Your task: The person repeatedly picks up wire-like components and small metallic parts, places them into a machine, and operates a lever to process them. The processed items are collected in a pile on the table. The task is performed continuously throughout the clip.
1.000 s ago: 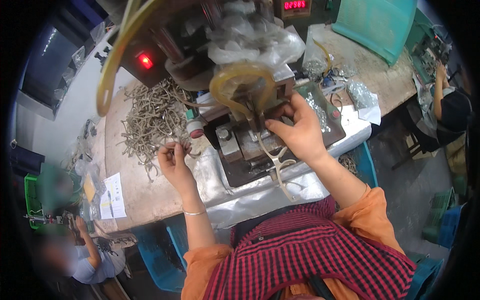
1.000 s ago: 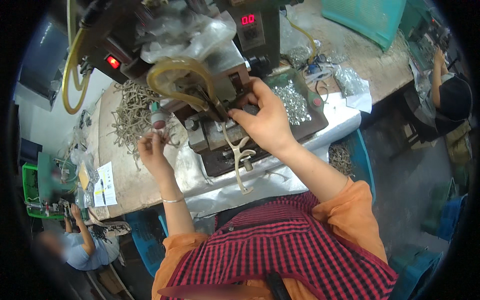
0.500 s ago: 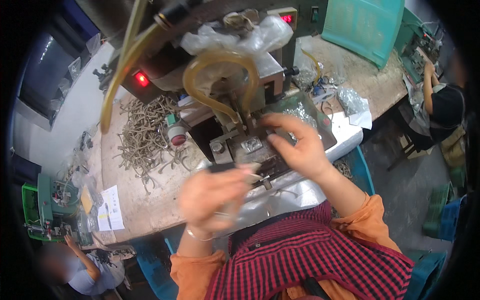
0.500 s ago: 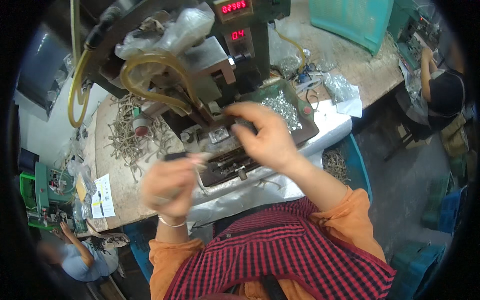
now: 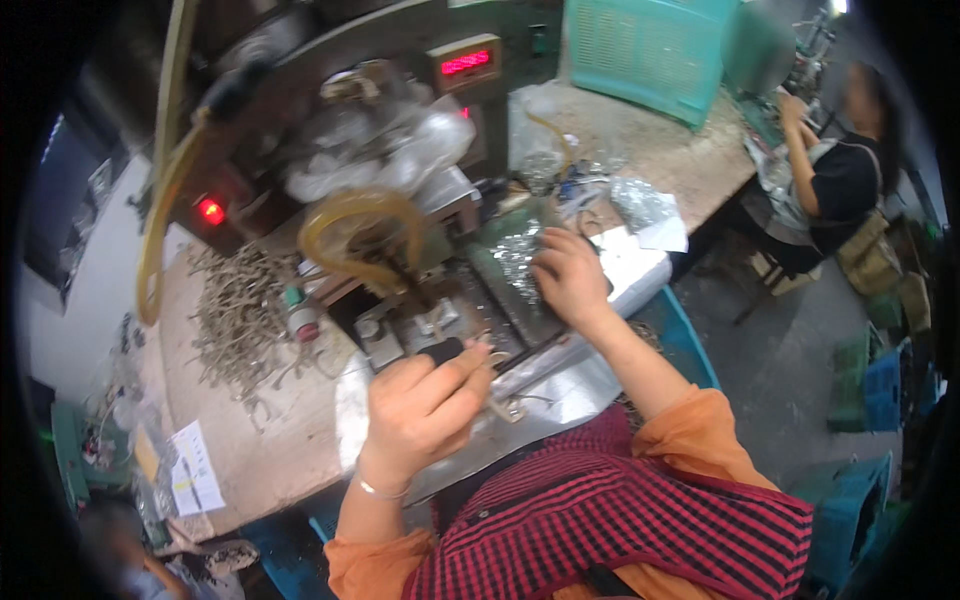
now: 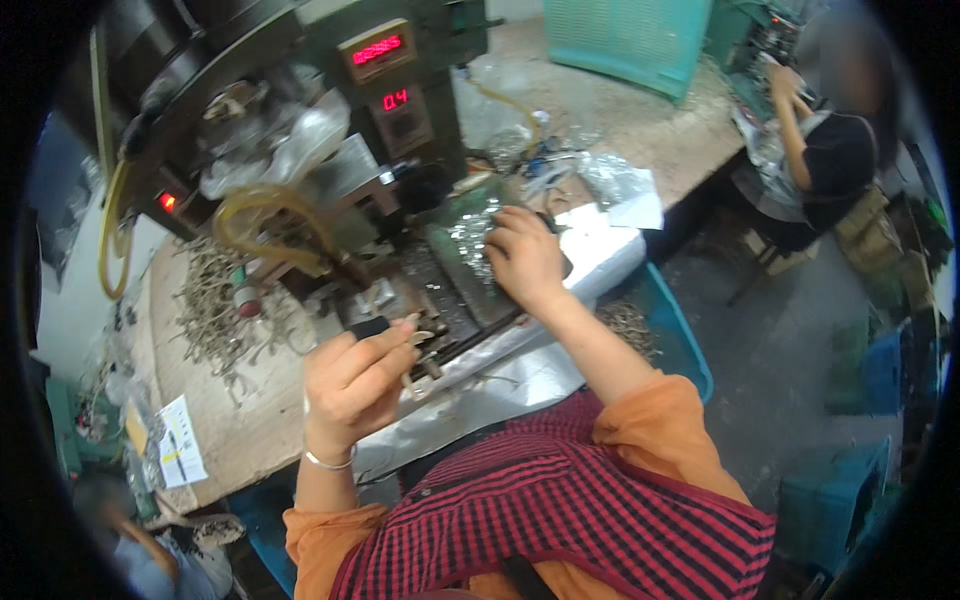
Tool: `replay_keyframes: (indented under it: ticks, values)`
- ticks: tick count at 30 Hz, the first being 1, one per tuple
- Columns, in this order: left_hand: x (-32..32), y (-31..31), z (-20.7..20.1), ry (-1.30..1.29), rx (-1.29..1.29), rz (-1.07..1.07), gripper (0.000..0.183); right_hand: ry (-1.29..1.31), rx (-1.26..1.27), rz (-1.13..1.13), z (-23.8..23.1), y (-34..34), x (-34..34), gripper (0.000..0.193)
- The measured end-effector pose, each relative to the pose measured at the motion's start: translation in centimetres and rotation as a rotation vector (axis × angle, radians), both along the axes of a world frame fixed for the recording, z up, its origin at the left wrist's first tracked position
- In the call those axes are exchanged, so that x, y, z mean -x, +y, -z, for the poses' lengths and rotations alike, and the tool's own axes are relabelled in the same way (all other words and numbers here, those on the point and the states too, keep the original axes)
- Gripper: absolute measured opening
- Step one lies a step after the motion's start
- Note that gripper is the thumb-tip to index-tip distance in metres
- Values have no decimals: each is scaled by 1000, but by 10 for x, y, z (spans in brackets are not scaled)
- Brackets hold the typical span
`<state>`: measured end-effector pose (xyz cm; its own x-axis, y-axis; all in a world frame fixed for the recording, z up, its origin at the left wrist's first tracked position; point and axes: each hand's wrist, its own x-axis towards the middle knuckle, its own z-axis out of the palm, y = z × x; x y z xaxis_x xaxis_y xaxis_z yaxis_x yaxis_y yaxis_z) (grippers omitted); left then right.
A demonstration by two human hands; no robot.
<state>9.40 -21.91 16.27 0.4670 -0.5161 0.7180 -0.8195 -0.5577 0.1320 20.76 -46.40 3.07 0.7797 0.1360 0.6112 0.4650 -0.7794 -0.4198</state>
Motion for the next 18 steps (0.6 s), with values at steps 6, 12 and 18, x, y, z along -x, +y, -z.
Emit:
replay_keyframes:
  ticks: [6, 12, 18]
  values:
    - [24, 2, -1, 233, 19, -85, 23, -63, -96, 63, -3, 8, -1, 9]
    - [46, 72, -61, 210, 524, -85, 31, 120, -314, 59, -26, 11, 7, 10]
    - [36, 79, -64, 51, 590, -205, 26, 115, -443, -9, -21, 23, 15, 10]
